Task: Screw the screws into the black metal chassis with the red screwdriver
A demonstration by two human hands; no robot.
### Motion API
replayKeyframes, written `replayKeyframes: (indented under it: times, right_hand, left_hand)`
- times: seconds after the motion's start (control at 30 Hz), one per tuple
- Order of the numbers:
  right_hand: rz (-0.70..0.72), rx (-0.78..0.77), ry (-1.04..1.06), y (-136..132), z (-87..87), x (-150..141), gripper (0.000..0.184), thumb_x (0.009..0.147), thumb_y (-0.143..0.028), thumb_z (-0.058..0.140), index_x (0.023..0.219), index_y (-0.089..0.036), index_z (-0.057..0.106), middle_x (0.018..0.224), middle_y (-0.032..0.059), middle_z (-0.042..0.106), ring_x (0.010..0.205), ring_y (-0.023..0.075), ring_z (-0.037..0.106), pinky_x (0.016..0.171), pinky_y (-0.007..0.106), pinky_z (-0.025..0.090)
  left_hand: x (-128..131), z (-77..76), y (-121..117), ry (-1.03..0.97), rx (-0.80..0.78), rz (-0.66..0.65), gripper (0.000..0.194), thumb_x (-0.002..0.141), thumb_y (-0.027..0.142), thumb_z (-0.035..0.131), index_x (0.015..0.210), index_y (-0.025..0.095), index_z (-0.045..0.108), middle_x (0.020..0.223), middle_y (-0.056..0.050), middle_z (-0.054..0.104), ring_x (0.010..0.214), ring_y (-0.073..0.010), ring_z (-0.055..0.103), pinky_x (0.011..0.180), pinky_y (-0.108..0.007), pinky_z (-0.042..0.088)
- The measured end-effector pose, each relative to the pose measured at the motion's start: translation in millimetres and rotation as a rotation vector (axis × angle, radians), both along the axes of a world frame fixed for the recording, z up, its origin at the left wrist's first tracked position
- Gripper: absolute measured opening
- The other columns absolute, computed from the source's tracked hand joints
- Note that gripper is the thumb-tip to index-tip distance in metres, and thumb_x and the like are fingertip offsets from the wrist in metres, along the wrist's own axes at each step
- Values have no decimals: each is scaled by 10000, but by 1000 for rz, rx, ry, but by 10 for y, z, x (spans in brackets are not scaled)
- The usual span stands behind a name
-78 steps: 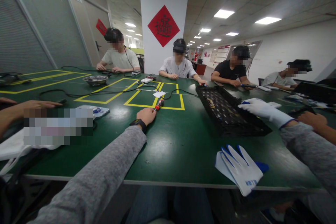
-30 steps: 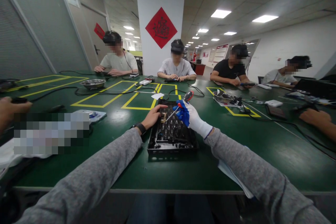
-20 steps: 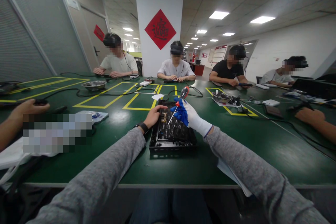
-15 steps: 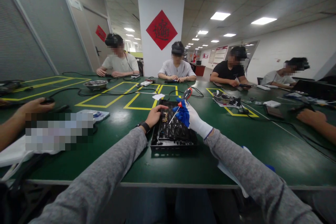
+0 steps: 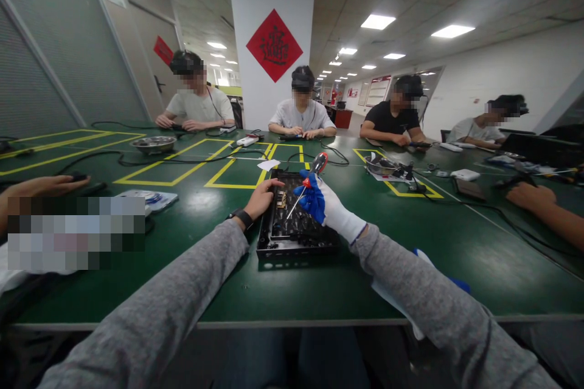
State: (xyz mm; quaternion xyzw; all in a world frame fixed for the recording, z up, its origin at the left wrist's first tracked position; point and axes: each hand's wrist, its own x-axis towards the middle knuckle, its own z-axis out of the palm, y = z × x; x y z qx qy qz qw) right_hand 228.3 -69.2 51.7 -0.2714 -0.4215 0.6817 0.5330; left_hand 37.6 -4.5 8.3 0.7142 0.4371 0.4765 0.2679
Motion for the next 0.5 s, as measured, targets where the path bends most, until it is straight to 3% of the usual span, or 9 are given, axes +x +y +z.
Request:
replayKeyframes:
  times: [0.3, 0.5]
  right_hand:
    - [89, 28, 12, -32, -9, -28, 409, 855, -424, 462, 1228, -260, 428, 723, 10, 672, 472, 91, 588, 422, 192, 475]
    - [45, 69, 35, -29, -19, -33, 398, 861, -396, 468, 1236, -270, 425, 764, 13, 681, 534, 100, 622, 458, 200, 504]
  left_hand:
    - [8, 39, -91, -26, -14, -53, 516, 523, 28, 355, 929, 152, 650, 1220, -51, 566, 1182, -217, 474, 1059, -392, 307]
    - [2, 47, -98, -5, 34, -32, 430, 544, 45, 354, 834, 146, 655, 1080, -46, 641, 1054, -193, 555, 991, -351, 376]
